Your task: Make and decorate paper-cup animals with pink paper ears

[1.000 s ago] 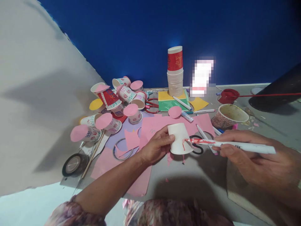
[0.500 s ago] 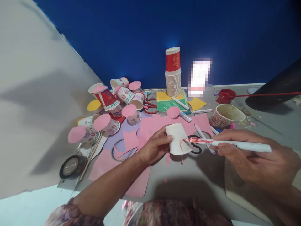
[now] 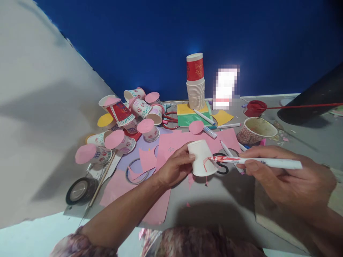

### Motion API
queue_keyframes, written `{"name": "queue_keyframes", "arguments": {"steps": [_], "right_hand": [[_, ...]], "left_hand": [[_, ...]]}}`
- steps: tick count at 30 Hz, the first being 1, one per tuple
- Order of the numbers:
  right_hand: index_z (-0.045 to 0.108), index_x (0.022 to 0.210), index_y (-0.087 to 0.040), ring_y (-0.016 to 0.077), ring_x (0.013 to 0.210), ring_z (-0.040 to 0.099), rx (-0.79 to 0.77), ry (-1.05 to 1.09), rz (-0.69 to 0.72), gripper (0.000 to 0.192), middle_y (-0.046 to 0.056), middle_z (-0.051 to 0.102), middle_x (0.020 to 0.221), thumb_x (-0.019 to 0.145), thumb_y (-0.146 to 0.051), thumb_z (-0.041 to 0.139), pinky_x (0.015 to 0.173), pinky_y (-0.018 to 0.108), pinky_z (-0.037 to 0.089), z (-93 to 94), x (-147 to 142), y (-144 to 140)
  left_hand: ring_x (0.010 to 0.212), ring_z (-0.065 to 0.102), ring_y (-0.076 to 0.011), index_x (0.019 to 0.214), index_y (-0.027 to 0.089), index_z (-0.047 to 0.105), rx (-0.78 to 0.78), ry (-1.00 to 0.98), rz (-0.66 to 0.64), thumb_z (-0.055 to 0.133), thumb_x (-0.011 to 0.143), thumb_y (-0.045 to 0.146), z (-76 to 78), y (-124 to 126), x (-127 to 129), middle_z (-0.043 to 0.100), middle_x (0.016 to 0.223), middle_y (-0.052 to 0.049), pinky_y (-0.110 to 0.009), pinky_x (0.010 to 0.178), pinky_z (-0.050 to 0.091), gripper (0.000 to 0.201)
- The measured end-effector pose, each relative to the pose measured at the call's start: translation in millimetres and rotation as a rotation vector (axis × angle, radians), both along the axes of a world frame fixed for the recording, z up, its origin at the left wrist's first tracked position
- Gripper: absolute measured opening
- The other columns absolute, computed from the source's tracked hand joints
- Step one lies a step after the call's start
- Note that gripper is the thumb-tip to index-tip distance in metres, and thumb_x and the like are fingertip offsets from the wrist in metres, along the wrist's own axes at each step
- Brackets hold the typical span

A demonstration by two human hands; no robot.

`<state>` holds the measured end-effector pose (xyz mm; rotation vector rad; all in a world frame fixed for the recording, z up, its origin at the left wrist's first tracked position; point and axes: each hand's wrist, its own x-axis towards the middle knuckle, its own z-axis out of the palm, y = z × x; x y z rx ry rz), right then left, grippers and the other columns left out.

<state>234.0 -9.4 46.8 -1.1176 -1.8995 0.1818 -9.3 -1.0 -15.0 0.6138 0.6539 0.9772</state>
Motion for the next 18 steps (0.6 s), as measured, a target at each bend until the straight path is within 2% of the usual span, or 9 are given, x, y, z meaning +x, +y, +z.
{"name": "queue_keyframes", "arguments": {"steps": [3, 9, 14, 18], "right_hand": [[0.075, 0.084, -0.032, 0.0102, 0.043, 0.065, -0.007, 0.017, -0.056, 0.009, -0.009, 0.076, 0.066, 0.091, -0.032, 0.071, 0.041, 0.022, 0.045, -1.6, 1.2, 0.4], [0.075, 0.082, -0.03, 0.0113, 0.047, 0.067, 0.014, 0.003, 0.0, 0.013, -0.008, 0.078, 0.067, 0.092, -0.03, 0.067, 0.048, 0.022, 0.051, 4.7, -2.7, 0.4], [0.075, 0.081, -0.031, 0.0098, 0.048, 0.067, -0.003, 0.028, -0.05, 0.015, -0.008, 0.077, 0.07, 0.093, -0.03, 0.067, 0.048, 0.022, 0.048, 0.5, 0.0, -0.4], [0.074, 0.083, -0.031, 0.0092, 0.045, 0.065, 0.009, 0.017, -0.017, 0.013, -0.01, 0.076, 0.068, 0.094, -0.03, 0.067, 0.047, 0.022, 0.048, 1.4, -0.4, 0.4]], "left_hand": [[0.09, 0.071, -0.0234, 0.121, 0.015, 0.071, 0.002, -0.023, 0.005, 0.084, 0.075, 0.029, 1.6, -0.9, 0.4, 0.074, 0.105, -0.01, -0.032, 0.077, 0.056, 0.05], [0.087, 0.072, -0.0262, 0.122, 0.015, 0.069, 0.005, 0.005, -0.016, 0.082, 0.076, 0.031, 3.3, -2.0, 1.2, 0.075, 0.102, -0.011, -0.035, 0.076, 0.056, 0.05], [0.087, 0.071, -0.0247, 0.12, 0.014, 0.069, 0.007, 0.004, 0.0, 0.082, 0.076, 0.03, 1.7, -1.4, 0.8, 0.075, 0.101, -0.01, -0.033, 0.075, 0.056, 0.048], [0.086, 0.072, -0.0268, 0.122, 0.015, 0.068, 0.005, 0.011, -0.026, 0.081, 0.076, 0.031, 2.6, -1.4, 0.7, 0.075, 0.101, -0.011, -0.036, 0.072, 0.058, 0.051]]}}
